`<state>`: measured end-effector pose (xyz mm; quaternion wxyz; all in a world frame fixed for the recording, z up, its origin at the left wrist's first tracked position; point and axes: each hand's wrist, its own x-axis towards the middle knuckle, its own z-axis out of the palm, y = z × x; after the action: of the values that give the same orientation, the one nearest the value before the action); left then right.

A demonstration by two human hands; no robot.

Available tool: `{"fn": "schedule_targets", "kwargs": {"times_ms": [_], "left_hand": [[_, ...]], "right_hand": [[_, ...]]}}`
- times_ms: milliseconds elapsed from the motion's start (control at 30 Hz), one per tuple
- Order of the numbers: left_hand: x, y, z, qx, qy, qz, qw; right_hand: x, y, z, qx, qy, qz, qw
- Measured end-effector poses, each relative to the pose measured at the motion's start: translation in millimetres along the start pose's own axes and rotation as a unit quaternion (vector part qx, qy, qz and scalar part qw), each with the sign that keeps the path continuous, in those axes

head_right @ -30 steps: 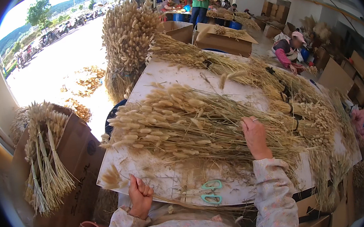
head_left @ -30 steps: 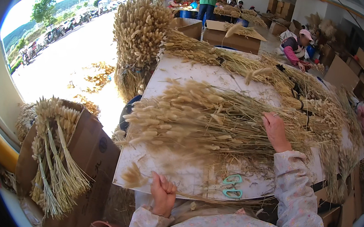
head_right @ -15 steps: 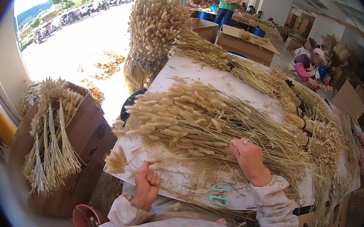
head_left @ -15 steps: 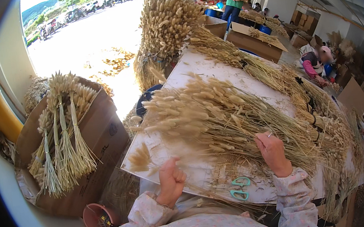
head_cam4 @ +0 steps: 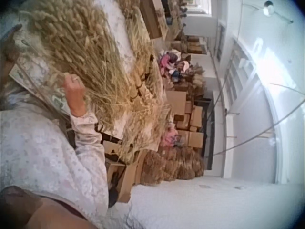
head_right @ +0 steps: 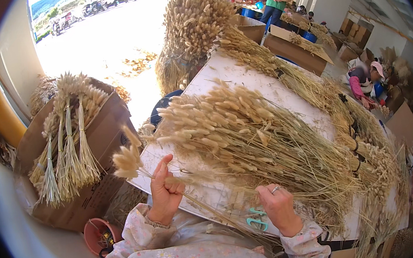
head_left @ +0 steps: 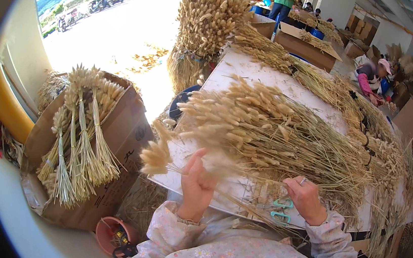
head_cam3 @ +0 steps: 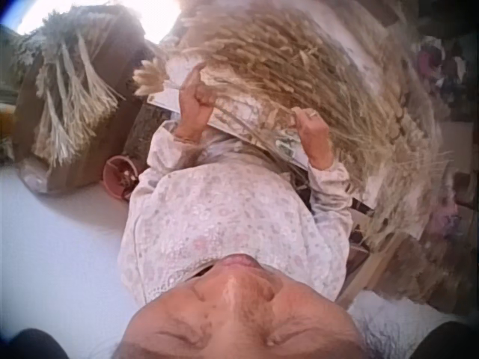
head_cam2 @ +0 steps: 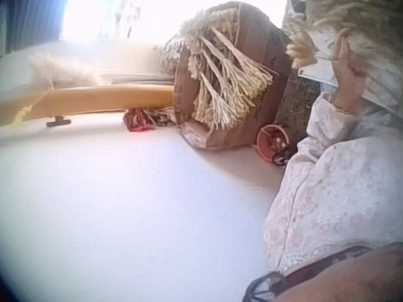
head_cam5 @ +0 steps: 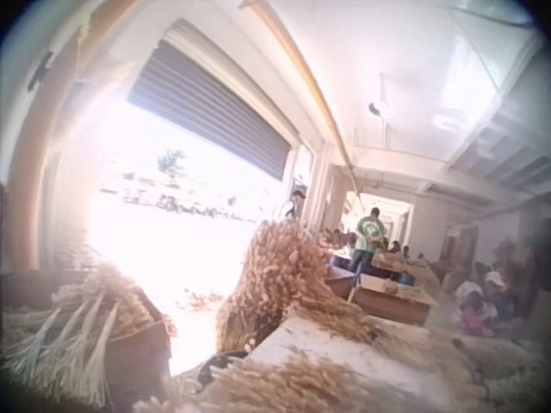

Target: The person repeatedly picks up dried plant stalks from a table, aligns them, and trims the ends with scissors. The trimmed stalks are placed into a cardboard box beside the table. The person continues this cycle throughout the clip.

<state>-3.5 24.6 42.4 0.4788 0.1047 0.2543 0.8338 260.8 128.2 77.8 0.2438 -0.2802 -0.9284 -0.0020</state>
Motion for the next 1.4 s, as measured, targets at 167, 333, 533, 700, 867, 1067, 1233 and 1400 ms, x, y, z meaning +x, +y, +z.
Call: {"fn": "schedule_targets", "kwargs": {"times_ms": [167, 333, 533, 700, 867, 1067, 1233, 1400], "left_hand": [[1, 5, -8, -0.012, 0.001, 0.011, 1.000], [-3, -5, -12, -0.039, -0.015, -0.014, 0.999], [-8, -12, -8, -0.022, -0.001, -0.037, 0.999], [-6, -9, -7, -0.020, 0.013, -0.046, 0.999], [-1, -12, -5, -0.006, 0.029, -0.048, 0.998], [0, -12, 3, 0.005, 0.037, -0.055, 0.998], [-10, -23, 30, 0.000, -0.035, -0.035, 0.999], [-16, -27, 51, 0.003, 0.009, -0.078, 0.997]], "right_hand": [[-1, 3, 5, 0.027, -0.027, 0.021, 0.999], [26, -16, 6, 0.165, -0.154, 0.038, 0.973], [49, -49, 21, 0.196, -0.146, -0.012, 0.970], [50, -59, 28, 0.105, -0.120, -0.025, 0.987], [48, -61, 18, 0.022, -0.071, -0.066, 0.995], [60, -64, -4, -0.045, 0.034, -0.127, 0.990], [85, -93, -6, -0.018, 0.025, -0.116, 0.993], [125, -115, 7, 0.008, 0.045, -0.100, 0.994]]}}
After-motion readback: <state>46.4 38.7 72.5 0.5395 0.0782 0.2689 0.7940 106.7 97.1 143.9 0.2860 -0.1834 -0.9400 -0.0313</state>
